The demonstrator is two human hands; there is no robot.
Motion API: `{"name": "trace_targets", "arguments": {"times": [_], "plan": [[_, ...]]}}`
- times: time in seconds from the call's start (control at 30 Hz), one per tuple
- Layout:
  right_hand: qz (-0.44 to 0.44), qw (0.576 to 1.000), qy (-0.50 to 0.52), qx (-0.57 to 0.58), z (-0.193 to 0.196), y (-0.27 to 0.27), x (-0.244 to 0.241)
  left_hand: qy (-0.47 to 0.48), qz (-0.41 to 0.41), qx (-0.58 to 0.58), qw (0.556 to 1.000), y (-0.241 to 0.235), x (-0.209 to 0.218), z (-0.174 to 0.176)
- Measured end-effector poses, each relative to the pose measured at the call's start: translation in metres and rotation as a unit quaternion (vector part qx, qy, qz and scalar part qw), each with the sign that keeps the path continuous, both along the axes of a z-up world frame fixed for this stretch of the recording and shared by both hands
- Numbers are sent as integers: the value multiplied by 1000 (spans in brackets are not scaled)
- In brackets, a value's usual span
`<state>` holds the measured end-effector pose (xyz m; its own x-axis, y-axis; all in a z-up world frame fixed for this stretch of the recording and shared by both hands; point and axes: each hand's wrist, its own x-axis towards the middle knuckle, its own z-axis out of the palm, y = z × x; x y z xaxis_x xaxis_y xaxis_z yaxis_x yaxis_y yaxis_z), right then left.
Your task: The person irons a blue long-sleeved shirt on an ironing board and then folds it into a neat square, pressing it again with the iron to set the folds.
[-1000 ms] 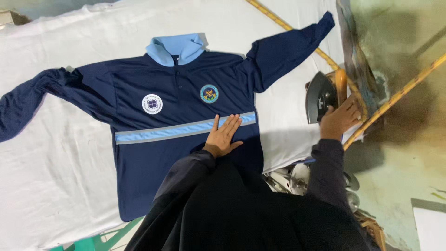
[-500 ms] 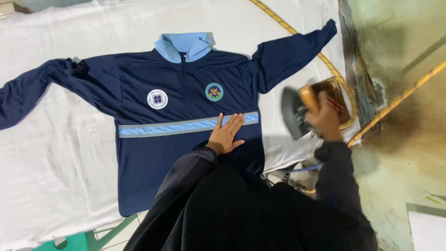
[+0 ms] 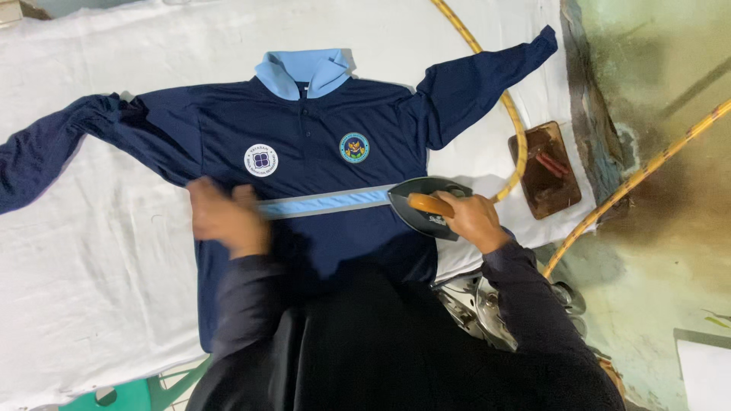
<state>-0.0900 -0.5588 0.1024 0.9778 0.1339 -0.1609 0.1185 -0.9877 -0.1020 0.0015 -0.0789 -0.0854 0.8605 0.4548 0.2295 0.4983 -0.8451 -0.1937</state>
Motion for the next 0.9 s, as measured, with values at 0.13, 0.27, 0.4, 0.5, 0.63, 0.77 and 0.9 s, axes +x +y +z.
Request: {"name": "trace_targets", "arguments": {"times": [0.13,0.27,0.4,0.5,0.63,0.77,0.9], "plan": [[47,999,6,-6,1,26,17,-76,-27,-183,980,100,-20,10],[82,996,46,9,2,63,32,-41,-80,-306,948,145,-13,-9],[104,993,59,0,-14,95,44,-28,-5,-389,921,150,-8,-4],[113,991,72,17,12,129,53,-52,9,-434,900,134,-12,32],[130,987,88,35,1,160,61,-77,28,-475,876,138,-12,32],[144,984,92,45,26,202,67,-89,42,-538,837,144,-8,11],[151,981,83,85,16,239,75,-48,12,-511,858,145,-6,21]]}}
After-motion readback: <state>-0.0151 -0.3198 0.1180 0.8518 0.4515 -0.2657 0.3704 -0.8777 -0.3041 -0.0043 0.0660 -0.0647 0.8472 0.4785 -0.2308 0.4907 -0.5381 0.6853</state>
